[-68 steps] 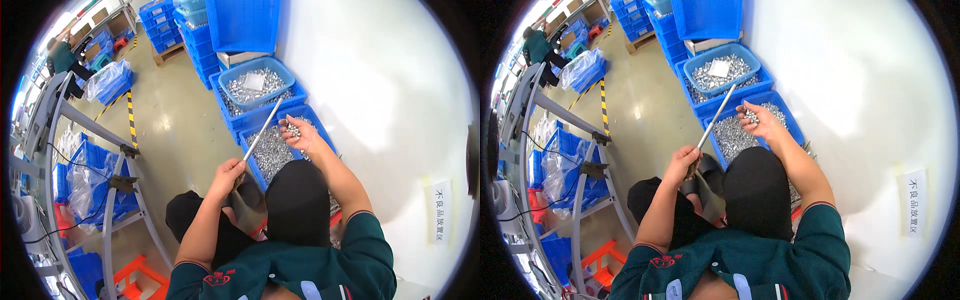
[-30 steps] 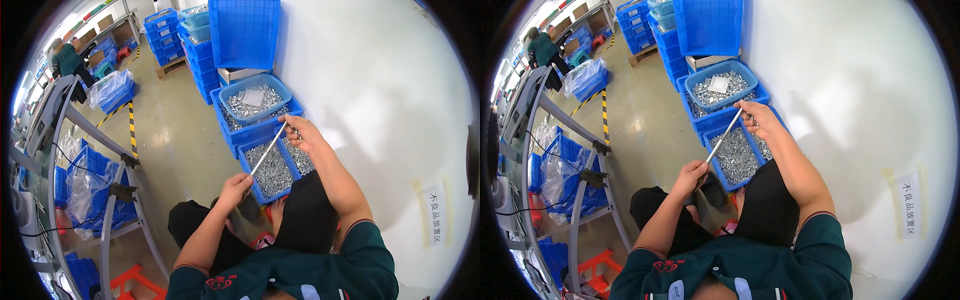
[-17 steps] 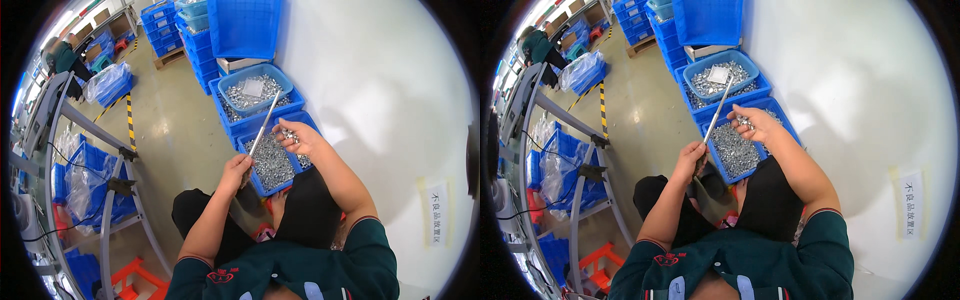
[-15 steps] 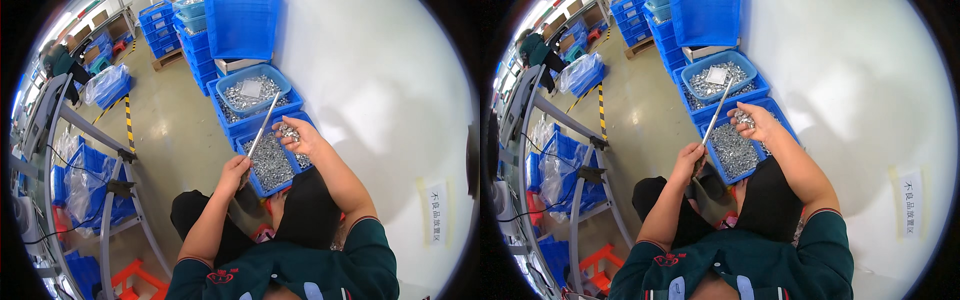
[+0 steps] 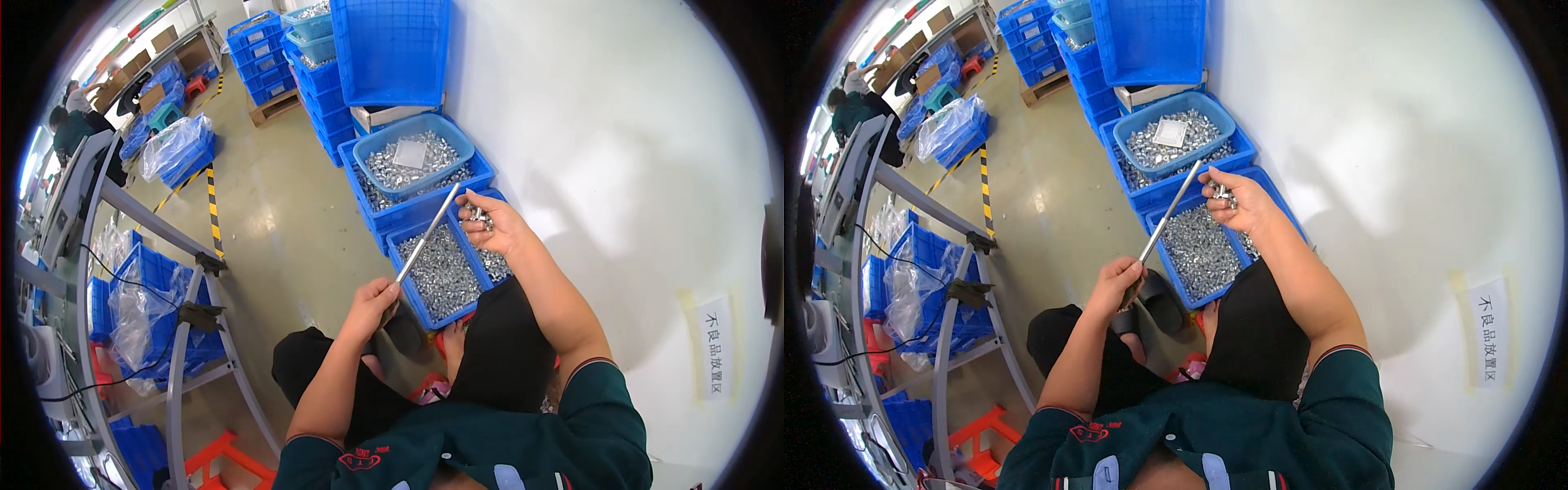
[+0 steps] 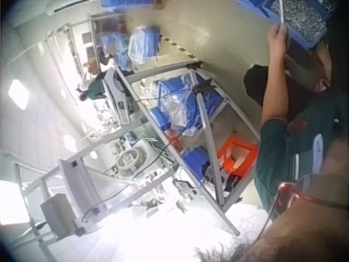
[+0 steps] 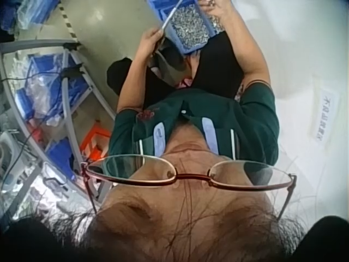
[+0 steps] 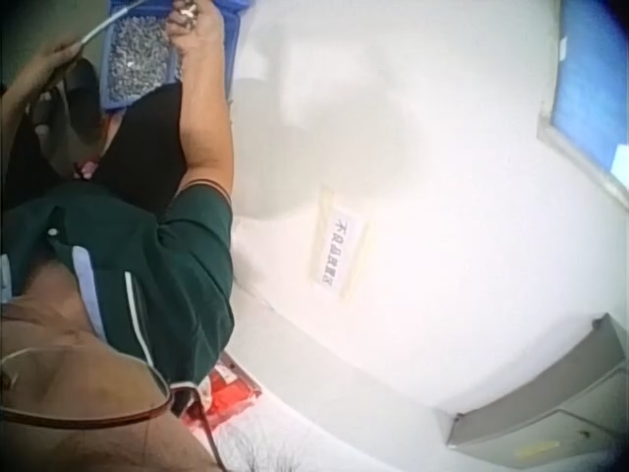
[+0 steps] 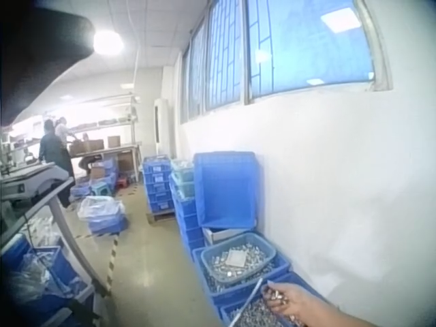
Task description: The person is threading small metal washers onto a long thin metal rod in a manufacturing environment.
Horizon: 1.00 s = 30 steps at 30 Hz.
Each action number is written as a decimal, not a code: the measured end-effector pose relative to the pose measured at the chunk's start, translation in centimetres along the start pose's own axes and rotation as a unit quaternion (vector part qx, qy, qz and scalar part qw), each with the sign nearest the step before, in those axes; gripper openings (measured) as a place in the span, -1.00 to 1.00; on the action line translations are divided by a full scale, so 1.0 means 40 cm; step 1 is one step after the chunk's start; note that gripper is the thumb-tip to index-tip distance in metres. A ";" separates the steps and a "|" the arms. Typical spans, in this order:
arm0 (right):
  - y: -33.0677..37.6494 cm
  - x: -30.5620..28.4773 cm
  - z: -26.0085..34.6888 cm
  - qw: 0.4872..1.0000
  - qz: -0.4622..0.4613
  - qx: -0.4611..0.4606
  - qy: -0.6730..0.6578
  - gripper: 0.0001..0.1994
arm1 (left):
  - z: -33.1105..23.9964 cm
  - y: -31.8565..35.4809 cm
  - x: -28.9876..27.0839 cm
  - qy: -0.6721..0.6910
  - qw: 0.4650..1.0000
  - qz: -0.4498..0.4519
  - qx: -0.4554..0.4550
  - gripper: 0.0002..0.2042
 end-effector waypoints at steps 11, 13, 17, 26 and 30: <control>-0.011 -0.007 0.011 0.999 -0.038 -0.038 0.006 -0.73 | 0.035 0.013 -0.018 -0.046 0.998 0.035 -0.009 -0.79; -0.015 -0.013 0.012 0.998 -0.057 -0.038 -0.008 -0.72 | 0.037 0.014 -0.019 -0.043 0.998 0.036 -0.016 -0.79; -0.021 -0.011 0.011 0.999 -0.049 0.003 -0.023 -0.73 | 0.042 0.014 -0.020 -0.050 0.999 0.009 -0.011 -0.79; -0.025 -0.006 0.003 0.999 -0.034 0.022 0.009 -0.78 | 0.038 0.015 -0.028 -0.063 0.998 0.020 -0.001 -0.76; -0.021 -0.006 0.005 1.000 -0.022 -0.008 0.010 -0.79 | 0.033 0.019 -0.028 -0.070 0.997 0.014 0.002 -0.76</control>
Point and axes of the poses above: each hand's wrist, its own y-axis away from the middle knuckle, its own x-axis out of the palm, z = x × y, the point moved 2 cm from there along -y, towards the middle knuckle, and after that the axes turned 14 degrees about -y, right-handed, at the moved point
